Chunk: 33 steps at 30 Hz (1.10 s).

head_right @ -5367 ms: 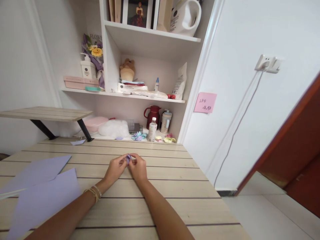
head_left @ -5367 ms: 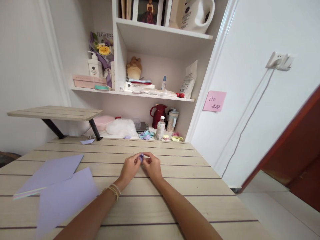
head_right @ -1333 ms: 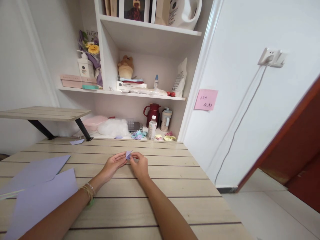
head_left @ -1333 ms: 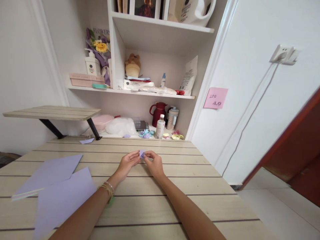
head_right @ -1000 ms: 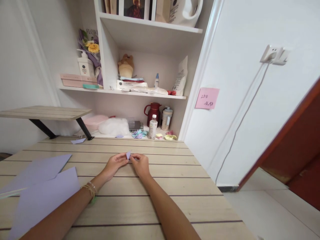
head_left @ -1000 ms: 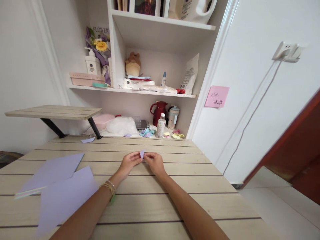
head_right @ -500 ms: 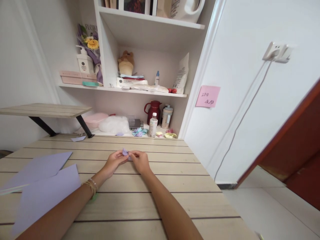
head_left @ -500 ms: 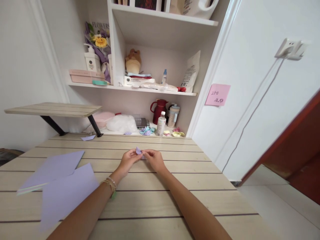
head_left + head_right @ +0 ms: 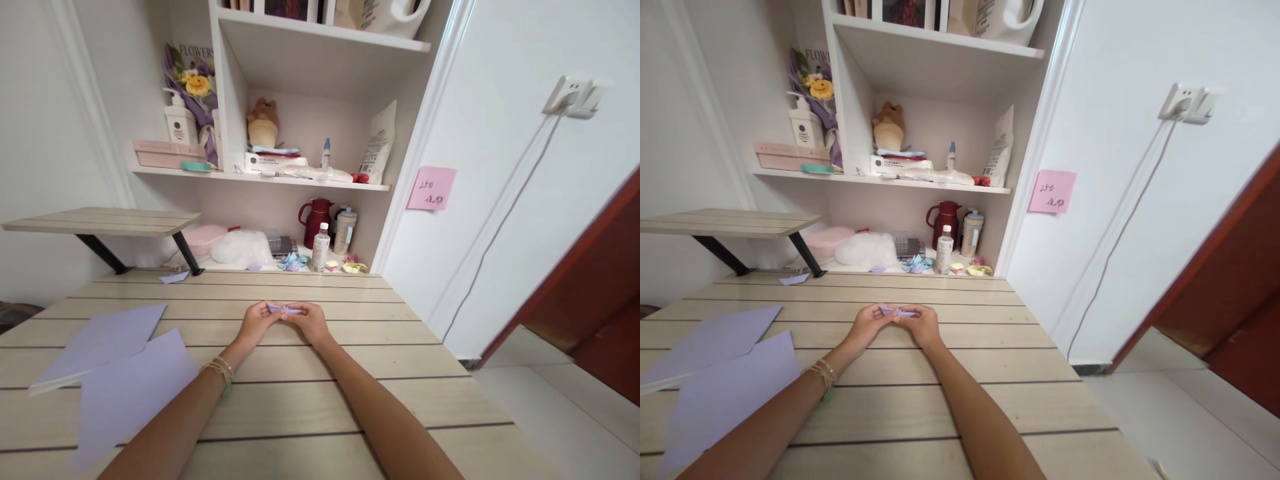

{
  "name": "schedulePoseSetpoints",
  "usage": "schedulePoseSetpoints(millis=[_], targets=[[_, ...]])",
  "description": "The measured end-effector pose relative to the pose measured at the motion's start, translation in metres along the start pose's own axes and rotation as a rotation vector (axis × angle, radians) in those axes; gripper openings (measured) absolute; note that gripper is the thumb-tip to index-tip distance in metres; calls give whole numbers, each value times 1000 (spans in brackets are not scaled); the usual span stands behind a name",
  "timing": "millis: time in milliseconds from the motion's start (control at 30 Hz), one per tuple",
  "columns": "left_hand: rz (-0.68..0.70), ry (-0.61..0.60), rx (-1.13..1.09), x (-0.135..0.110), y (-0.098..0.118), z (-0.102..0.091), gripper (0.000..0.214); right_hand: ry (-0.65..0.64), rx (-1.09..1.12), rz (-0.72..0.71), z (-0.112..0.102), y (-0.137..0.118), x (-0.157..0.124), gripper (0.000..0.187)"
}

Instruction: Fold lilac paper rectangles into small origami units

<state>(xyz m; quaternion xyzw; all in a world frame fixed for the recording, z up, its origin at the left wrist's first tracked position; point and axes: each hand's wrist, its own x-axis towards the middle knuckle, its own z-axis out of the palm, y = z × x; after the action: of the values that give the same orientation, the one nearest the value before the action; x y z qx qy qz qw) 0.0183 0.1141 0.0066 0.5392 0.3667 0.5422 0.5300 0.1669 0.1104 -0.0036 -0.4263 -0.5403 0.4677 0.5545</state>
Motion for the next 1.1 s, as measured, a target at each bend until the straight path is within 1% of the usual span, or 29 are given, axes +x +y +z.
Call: schedulePoseSetpoints(millis=[167,267,367,467,533,600,700,767,867,1000,1100], targets=[[-59,25,-4,-1,-1,0,27,-11,125,71,4,-2,-2,36],[-103,13,-18,-2,0,-2,27,-24,166,83,6,-2,-4,35],[-110,10,-69,-1,-1,-5,30,-42,161,47,5,-3,-5,39],[-92,48,-158,1,-1,-9,38,-52,150,17,4,-4,-4,42],[-94,71,-192,2,-2,-11,44,-40,127,1,3,-5,-3,41],[-107,82,-212,2,-2,-12,46,-4,86,-45,2,-5,-3,39],[-127,70,-233,2,-1,-11,40,42,40,-135,1,-4,-3,35],[-132,77,-233,2,0,-10,34,45,29,-157,0,-4,-3,34],[-131,84,-225,3,-1,-10,30,37,27,-147,-1,-4,-2,36],[-109,81,-219,5,-3,-9,29,37,30,-134,-1,-5,-3,33],[-76,66,-183,5,-3,-7,28,19,63,-103,0,-4,-3,39]])
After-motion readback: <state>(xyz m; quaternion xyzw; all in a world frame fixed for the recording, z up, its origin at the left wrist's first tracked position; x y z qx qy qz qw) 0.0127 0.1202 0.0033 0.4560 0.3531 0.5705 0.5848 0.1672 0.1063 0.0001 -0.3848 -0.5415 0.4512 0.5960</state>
